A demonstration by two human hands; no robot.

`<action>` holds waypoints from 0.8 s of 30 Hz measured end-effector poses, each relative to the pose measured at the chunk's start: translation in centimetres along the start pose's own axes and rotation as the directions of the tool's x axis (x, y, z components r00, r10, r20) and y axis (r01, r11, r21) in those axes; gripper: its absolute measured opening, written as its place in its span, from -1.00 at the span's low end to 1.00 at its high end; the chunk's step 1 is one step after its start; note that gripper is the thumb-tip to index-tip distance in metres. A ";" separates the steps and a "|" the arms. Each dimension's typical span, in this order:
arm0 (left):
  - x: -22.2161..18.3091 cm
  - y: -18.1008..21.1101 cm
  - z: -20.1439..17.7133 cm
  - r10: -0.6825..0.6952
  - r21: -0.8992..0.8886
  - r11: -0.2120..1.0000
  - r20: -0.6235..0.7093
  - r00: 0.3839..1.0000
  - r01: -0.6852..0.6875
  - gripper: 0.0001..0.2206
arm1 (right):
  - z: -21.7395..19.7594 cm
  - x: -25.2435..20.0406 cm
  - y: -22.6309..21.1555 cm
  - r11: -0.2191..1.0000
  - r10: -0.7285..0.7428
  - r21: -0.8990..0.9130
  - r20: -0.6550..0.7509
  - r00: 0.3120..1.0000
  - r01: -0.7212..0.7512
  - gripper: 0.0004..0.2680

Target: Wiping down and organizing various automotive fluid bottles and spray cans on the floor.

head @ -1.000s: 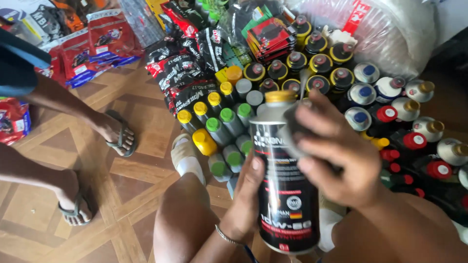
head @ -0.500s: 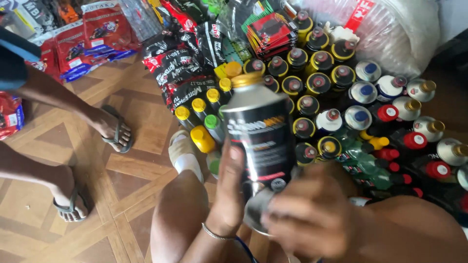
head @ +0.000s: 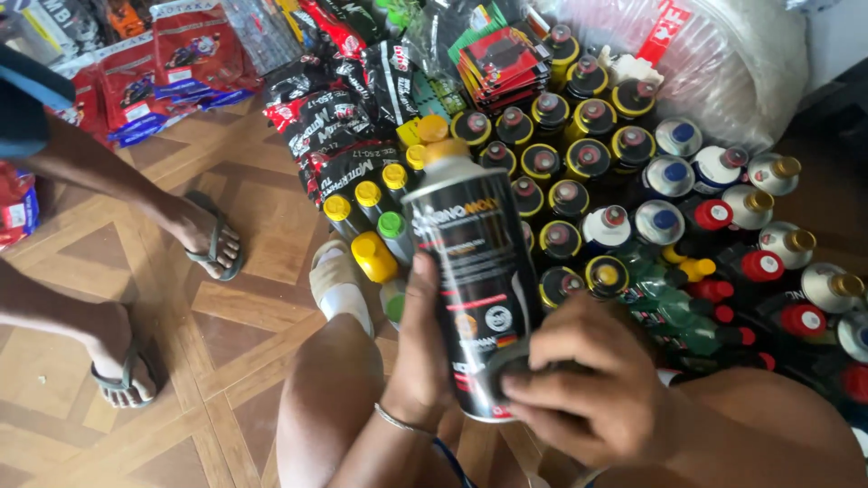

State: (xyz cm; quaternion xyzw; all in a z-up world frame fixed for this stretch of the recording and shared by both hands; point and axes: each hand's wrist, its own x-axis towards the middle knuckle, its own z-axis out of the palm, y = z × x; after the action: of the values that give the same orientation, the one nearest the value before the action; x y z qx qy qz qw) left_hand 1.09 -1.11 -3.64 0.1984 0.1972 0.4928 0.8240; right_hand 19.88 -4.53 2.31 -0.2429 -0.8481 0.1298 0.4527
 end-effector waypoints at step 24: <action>0.7 0.6 3.1 0.221 0.346 0.918 -0.037 0.975 -0.195 -0.36 | 0.7 -3.7 5.0 0.581 0.733 0.517 0.004 0.680 -0.629 -0.58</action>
State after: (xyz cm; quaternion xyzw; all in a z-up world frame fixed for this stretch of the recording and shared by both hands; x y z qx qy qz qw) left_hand 2.60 -0.65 -0.77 0.3387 0.2881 0.5432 0.7122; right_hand 22.49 -2.30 -2.93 -0.4435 -0.5753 0.4725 0.4990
